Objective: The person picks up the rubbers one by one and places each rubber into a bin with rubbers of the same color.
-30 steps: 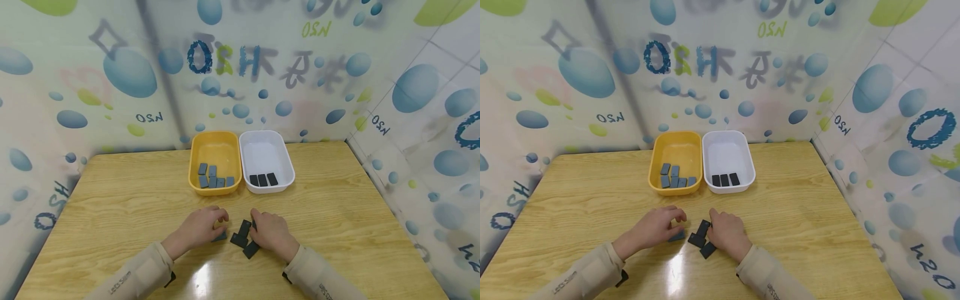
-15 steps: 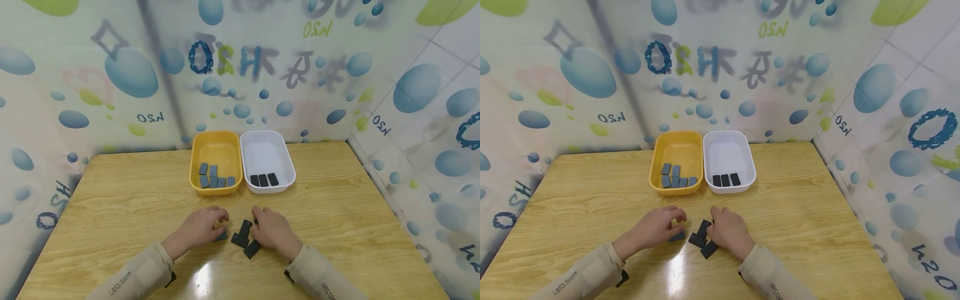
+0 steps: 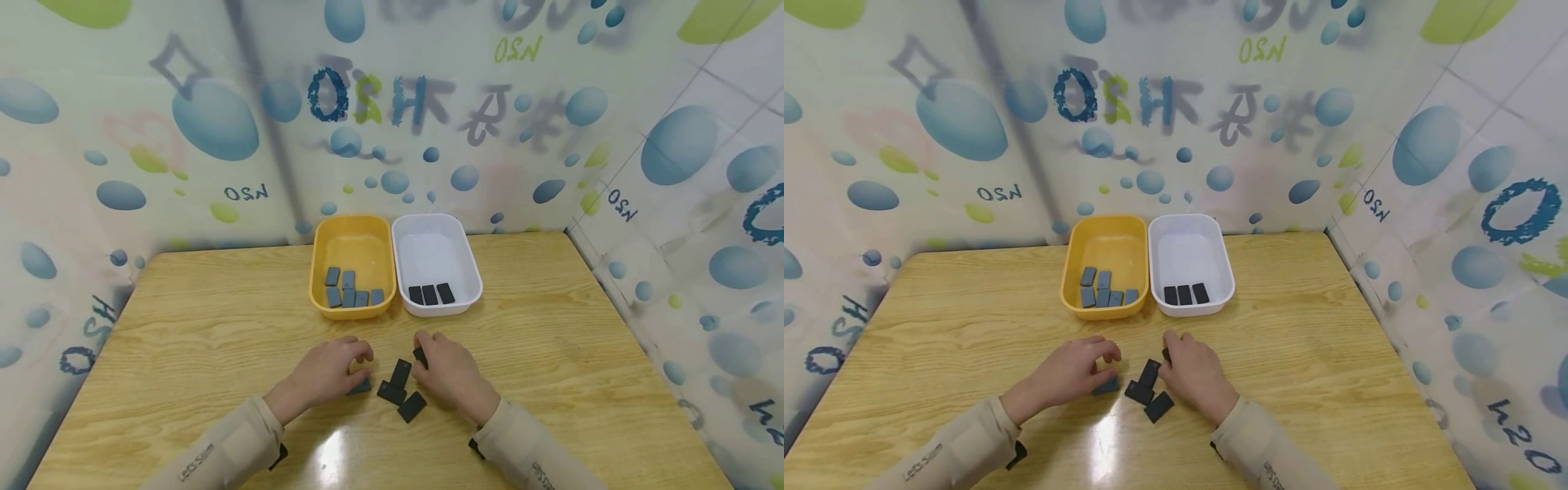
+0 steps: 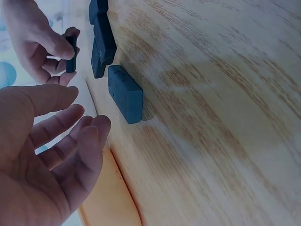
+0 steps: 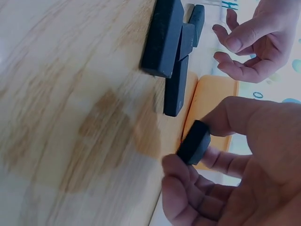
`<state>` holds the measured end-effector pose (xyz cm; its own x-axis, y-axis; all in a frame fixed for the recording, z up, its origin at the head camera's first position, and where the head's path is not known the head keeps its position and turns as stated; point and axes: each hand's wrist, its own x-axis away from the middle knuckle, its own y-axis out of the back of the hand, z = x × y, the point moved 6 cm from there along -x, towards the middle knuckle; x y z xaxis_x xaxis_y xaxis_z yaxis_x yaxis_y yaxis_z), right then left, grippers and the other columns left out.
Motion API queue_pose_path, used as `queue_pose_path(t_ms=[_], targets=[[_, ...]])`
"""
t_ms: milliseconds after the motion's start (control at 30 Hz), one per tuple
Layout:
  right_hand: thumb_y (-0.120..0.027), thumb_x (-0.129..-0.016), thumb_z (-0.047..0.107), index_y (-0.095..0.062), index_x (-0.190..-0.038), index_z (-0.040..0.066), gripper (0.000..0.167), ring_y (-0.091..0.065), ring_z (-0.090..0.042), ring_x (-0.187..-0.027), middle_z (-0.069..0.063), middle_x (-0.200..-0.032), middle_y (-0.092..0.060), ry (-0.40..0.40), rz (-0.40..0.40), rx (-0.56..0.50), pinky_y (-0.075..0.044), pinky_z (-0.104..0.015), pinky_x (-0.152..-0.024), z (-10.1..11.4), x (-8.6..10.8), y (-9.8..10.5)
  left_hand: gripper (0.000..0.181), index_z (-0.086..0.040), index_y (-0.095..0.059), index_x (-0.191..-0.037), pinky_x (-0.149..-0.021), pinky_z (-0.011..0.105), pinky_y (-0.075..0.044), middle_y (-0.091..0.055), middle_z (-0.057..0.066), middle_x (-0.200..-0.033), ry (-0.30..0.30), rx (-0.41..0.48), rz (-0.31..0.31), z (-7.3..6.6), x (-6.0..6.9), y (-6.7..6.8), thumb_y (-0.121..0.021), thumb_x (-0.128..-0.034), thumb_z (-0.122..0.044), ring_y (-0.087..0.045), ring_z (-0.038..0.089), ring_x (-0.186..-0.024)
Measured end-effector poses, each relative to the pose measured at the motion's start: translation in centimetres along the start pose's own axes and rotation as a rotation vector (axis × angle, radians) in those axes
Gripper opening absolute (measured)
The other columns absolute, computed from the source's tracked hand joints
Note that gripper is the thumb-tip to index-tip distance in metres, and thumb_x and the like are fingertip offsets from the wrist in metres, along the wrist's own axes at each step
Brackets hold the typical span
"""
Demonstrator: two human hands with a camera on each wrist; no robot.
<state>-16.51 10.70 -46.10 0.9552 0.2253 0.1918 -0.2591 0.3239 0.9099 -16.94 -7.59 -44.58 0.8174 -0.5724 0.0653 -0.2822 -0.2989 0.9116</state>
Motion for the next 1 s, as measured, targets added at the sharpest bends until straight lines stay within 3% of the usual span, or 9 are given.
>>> queue_pose_path(t_ms=[433,767,1000], targets=[[-0.064,-0.085,0.022,-0.059,-0.1,0.019,0.017,-0.05,-0.015,-0.069,0.001,-0.085,-0.057,0.028,-0.044,0.006,-0.042,-0.03,-0.06,0.0,0.0,1.3,0.015,-0.018,-0.068,-0.102,-0.066,0.032,-0.049,-0.066,-0.004,-0.094,0.014,0.007,0.002,0.4,-0.1,-0.1,-0.07,-0.0886,-0.026,-0.061,0.011,-0.077],[-0.065,-0.086,0.022,-0.062,-0.109,0.018,0.024,-0.058,-0.015,-0.078,-0.002,-0.099,-0.068,-0.001,-0.048,0.013,-0.05,-0.036,-0.072,-0.6,-0.1,3.4,0.015,-0.019,-0.069,-0.102,-0.068,0.031,-0.05,-0.067,-0.003,-0.095,0.005,0.014,0.002,0.2,-0.4,-0.2,-0.07,-0.0888,-0.026,-0.061,0.009,-0.077],[-0.068,-0.088,0.024,-0.064,-0.109,0.018,0.022,-0.06,-0.013,-0.082,0.001,-0.101,-0.07,0.039,-0.091,0.005,-0.051,-0.035,-0.074,-0.4,-0.2,4.7,0.016,-0.018,-0.069,-0.103,-0.066,0.03,-0.049,-0.067,-0.003,-0.094,0.009,0.025,-0.017,-0.1,-0.6,0.0,-0.069,-0.0892,-0.026,-0.06,0.009,-0.075]])
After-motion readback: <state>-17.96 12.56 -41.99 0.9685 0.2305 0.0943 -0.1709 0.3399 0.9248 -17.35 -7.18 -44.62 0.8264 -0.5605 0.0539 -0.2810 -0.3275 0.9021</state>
